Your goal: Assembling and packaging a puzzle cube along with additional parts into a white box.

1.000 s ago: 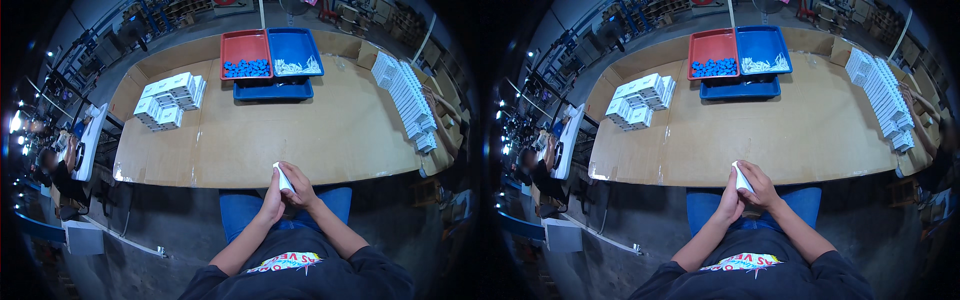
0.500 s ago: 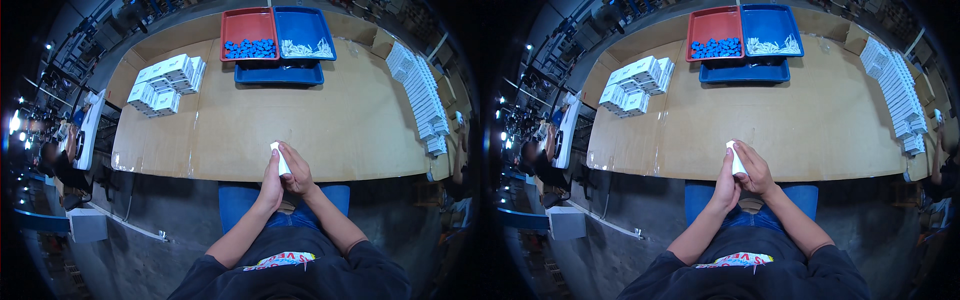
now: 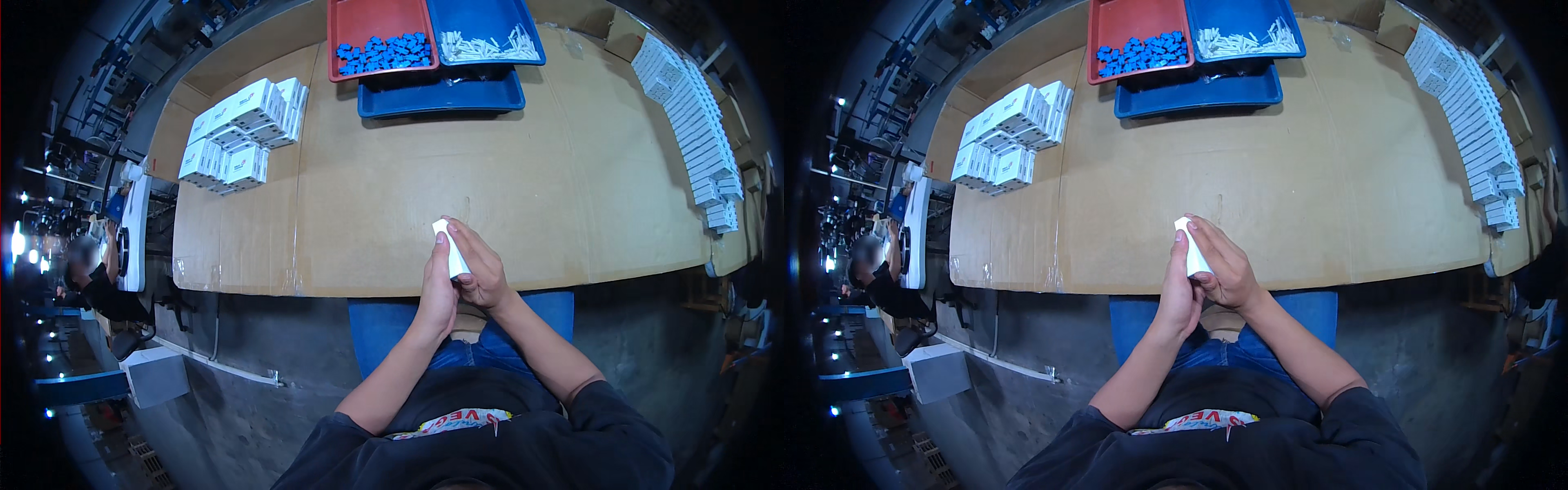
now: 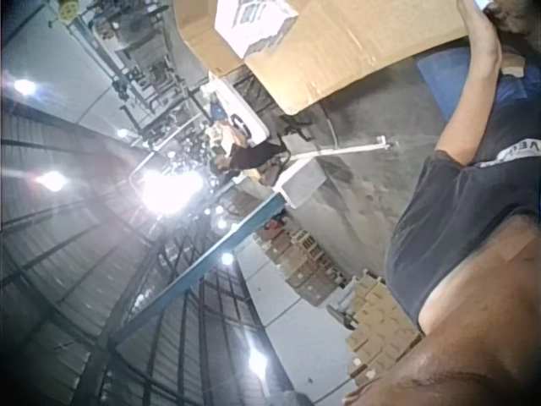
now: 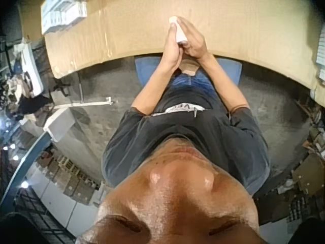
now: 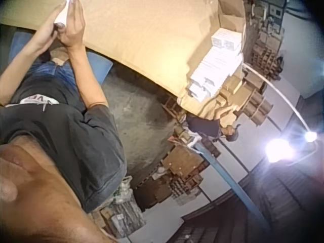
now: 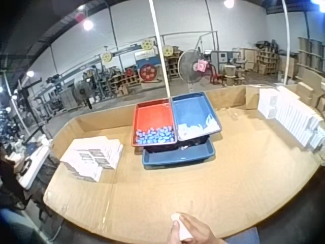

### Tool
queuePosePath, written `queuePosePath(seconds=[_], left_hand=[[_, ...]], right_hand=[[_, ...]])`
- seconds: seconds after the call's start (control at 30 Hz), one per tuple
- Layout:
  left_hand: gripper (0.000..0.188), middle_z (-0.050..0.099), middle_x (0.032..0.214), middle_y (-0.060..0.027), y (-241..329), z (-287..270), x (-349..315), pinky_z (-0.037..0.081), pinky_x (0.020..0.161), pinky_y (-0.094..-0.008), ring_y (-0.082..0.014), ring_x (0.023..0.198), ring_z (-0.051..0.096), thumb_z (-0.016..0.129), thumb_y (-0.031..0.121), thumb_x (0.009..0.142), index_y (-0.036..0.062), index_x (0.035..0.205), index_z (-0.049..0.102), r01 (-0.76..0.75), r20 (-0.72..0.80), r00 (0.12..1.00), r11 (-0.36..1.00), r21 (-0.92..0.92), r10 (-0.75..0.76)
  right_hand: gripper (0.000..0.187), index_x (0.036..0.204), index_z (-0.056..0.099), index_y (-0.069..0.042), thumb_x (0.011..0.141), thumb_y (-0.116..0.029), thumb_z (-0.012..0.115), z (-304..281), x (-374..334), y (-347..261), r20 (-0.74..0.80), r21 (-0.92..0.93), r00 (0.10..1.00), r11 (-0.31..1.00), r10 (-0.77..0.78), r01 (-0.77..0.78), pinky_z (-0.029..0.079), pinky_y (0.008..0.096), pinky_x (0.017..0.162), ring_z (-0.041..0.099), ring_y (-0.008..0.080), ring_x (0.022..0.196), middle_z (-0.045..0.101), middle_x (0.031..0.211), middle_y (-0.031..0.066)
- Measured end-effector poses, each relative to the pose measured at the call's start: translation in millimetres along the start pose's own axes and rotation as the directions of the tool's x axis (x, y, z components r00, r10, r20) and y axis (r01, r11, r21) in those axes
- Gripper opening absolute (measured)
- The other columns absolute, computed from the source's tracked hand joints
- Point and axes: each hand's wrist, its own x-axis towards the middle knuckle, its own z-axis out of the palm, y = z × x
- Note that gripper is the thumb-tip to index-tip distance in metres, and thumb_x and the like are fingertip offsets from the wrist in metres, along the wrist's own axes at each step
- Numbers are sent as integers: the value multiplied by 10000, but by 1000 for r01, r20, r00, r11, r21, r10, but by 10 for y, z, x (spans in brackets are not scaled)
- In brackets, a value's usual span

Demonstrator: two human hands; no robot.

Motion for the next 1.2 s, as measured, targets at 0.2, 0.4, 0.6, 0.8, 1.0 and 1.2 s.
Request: queuePosePath(seconds=[0.2,0.4,0.6,0.8,1.0,1.2], left_hand=[[523,640,1126,-2,-20,-114,50,533,814,-260,-72,1001,630,437,561,1098,115,1350,543,17,43,999,1000,-18,-16],[615,625,1274,-81,6,-149,68,513,989,-314,-162,1141,633,414,531,1112,81,1531,414,-82,0,997,995,52,82],[659,497,1483,-139,17,-194,73,414,1119,-352,-217,1302,534,414,380,1134,50,1665,206,-344,56,938,895,284,342],[644,377,1572,-170,56,-192,29,292,1210,-373,-251,1440,390,405,318,1130,43,1667,179,-461,106,884,808,367,456],[637,369,1568,-173,-54,-335,125,309,1193,-375,-261,1418,404,414,338,1142,52,1666,190,-508,122,856,774,378,502],[612,458,1407,-154,-73,-324,132,348,1144,-367,-235,1283,470,400,370,1141,30,1629,254,-618,209,777,660,427,593]], right_hand=[[738,1405,547,114,1087,-542,431,-8,28,56,31,27,999,999,23,-24,515,484,1055,619,500,1252,604,1349,335],[787,1465,530,40,1035,-619,503,-42,137,-154,80,231,938,909,338,-347,447,451,1133,520,405,1406,536,1500,245],[597,1483,535,13,1041,-377,634,-146,62,-174,223,200,875,858,431,-473,403,423,1181,463,327,1472,481,1579,210],[498,1485,540,14,1054,-219,626,-1,-17,-351,257,295,802,746,540,-597,415,400,1177,500,323,1446,507,1563,210],[474,1503,519,11,1069,-170,581,25,-44,-361,232,147,871,870,433,-471,447,385,1151,533,346,1419,512,1547,244],[461,1480,527,50,1048,-99,578,-3,-21,-360,166,6,948,961,270,-275,507,404,1092,594,386,1344,563,1483,267]])
